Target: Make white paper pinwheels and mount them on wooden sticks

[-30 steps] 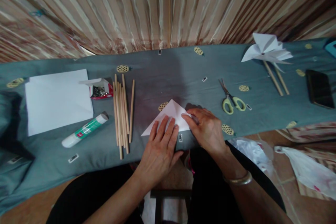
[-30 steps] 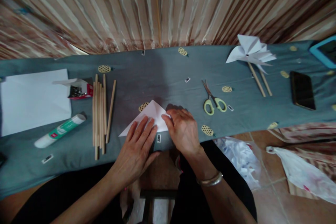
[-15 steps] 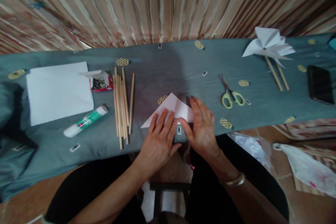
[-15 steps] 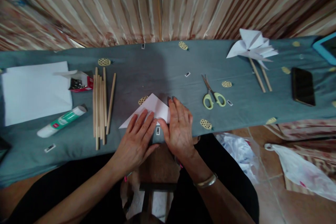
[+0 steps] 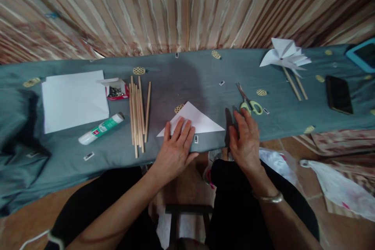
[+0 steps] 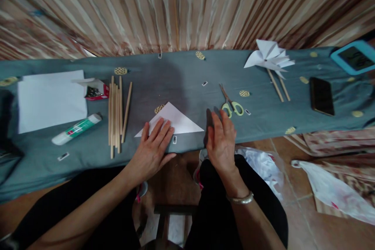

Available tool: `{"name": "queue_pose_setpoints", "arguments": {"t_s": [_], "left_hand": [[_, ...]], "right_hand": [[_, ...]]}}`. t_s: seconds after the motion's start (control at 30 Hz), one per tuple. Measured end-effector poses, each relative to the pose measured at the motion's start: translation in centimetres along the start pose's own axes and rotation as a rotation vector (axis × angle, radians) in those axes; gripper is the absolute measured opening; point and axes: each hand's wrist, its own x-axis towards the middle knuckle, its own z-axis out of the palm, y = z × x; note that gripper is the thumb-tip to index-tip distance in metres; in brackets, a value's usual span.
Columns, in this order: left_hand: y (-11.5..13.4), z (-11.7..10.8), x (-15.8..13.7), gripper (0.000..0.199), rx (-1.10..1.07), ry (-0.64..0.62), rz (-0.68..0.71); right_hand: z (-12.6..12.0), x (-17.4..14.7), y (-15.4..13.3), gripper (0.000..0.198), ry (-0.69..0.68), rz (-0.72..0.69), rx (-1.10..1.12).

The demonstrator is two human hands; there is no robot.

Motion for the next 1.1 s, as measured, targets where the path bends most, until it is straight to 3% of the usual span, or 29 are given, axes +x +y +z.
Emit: {"name": "queue_pose_setpoints", "arguments": {"t_s": [0.13,0.2,0.47,0.93,1.1], "left_hand": [[0.1,-0.1,0.1,0.065,0.013,-0.02,-0.014],[0.1,-0.2,0.2,0.066,0.024,-0.04,-0.015],[-0.7,-1.0,-2.0,0.069,0.08,-0.062,0.034],[-1.9,-1.2,-7.9,0.085,0.045,0.043,-0.065],[-1.7,-1.2,-7.9,0.083,-0.062,0.081,-0.092]], "right_hand": [[0.2,-0.4,-2.3,0.051,-0.181,-0.302,0.093],[0.6,-0.7,-3.1,0.048,-0.261,-0.378,0.122],[0.6,-1.2,-2.9,0.045,-0.314,-0.365,0.105],[1.1,-1.2,-2.3,0.045,-0.27,-0.403,0.172],[1.0,0.3,-2.1,0.041,-0.168,-0.234,0.178]]}}
